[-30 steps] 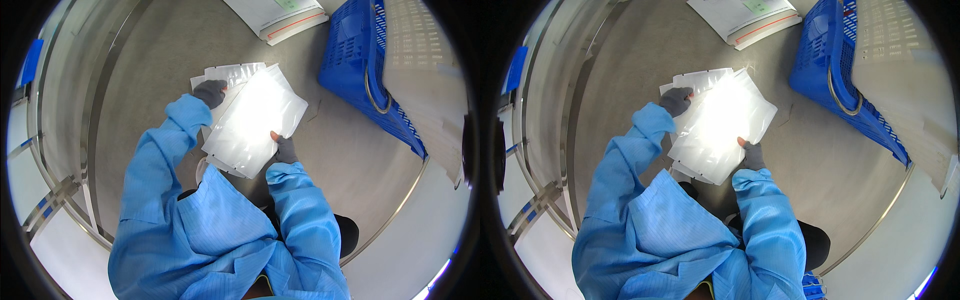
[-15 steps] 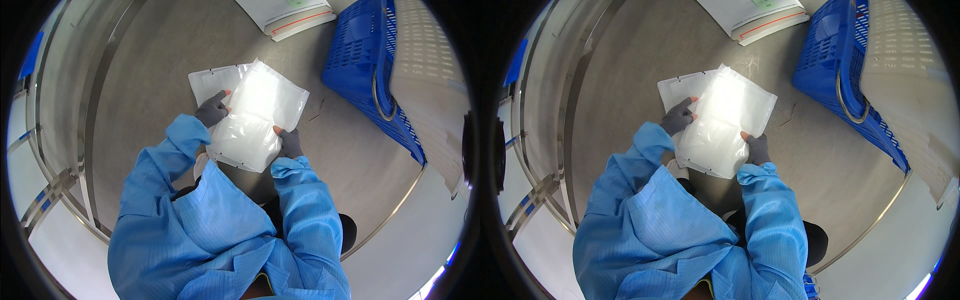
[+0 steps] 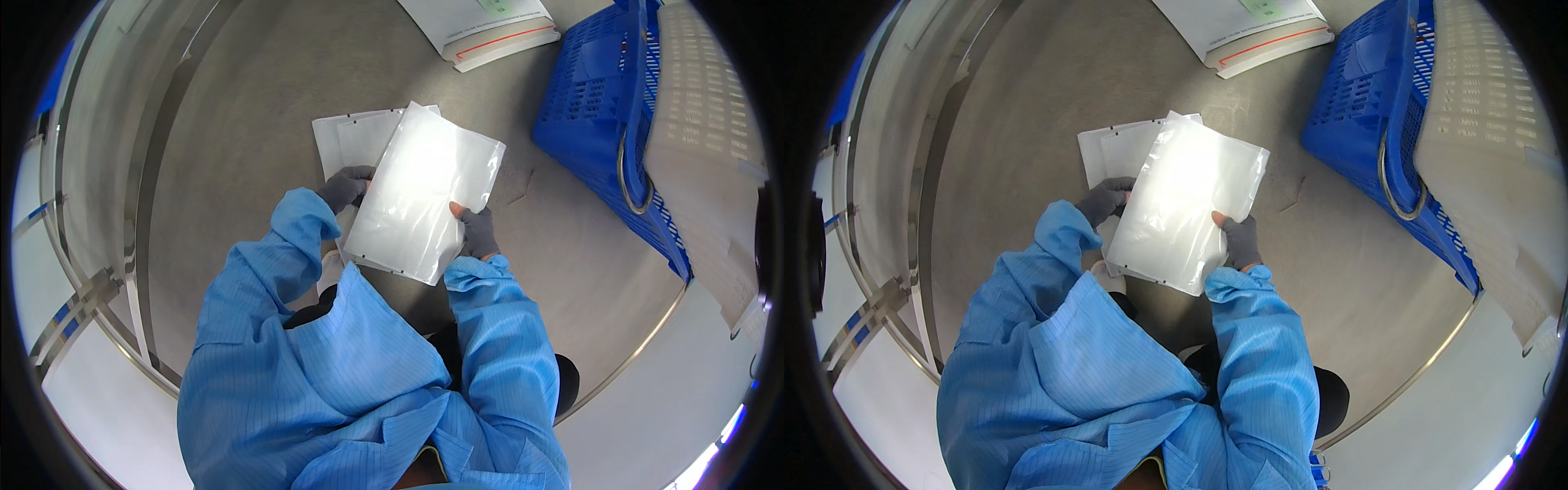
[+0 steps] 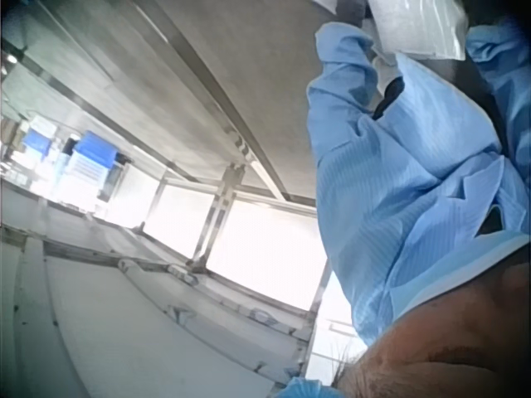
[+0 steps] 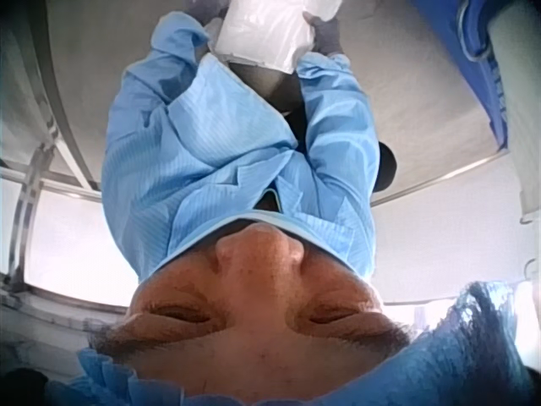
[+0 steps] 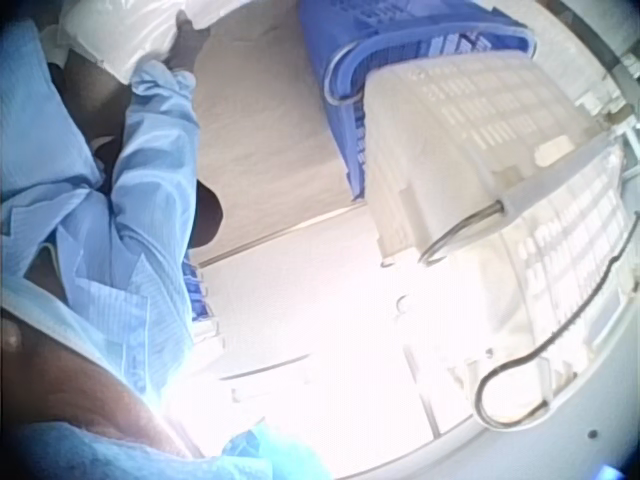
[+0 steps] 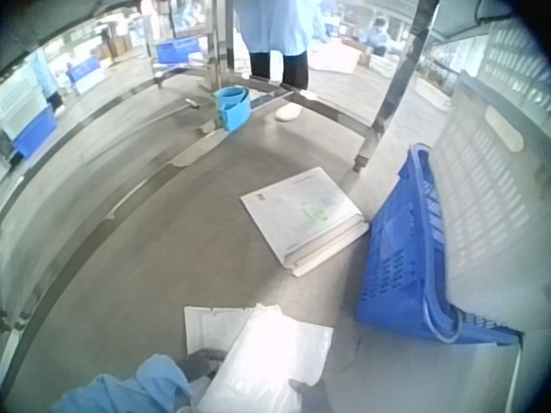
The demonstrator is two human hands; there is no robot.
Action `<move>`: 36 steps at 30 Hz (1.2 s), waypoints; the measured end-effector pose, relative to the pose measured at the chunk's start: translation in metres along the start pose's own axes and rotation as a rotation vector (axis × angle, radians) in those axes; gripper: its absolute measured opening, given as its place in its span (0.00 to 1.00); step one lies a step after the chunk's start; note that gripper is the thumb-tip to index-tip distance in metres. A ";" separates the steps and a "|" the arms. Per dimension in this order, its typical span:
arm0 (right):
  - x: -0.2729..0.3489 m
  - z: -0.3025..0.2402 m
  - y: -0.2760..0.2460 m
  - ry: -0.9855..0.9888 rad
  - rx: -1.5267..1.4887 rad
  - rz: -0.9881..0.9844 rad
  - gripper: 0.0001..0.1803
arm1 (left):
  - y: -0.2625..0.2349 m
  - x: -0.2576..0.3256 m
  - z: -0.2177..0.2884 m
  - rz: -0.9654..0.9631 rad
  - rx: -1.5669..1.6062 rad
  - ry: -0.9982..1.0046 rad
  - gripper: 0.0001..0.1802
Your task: The person labels several sealed packages, gathers them with white envelopes, and places the materials into a larger document bag.
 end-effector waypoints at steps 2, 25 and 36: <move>-0.004 0.000 -0.003 -0.013 0.091 0.037 0.26 | 0.000 -0.002 -0.005 -0.001 0.033 0.039 0.21; 0.032 0.000 -0.010 0.074 0.067 -0.114 0.33 | 0.054 0.040 -0.010 0.122 0.170 0.085 0.21; -0.018 -0.044 0.028 -0.471 0.638 0.354 0.22 | -0.029 0.043 -0.005 0.854 0.007 0.405 0.23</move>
Point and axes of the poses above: each hand's wrist, its own x-axis away from the middle knuckle, its own y-axis out of the palm, z = x × y, the point moved 4 cm from there along -x, towards the middle knuckle, and after that the axes turned 11 degrees about y, right-handed, at the moved point
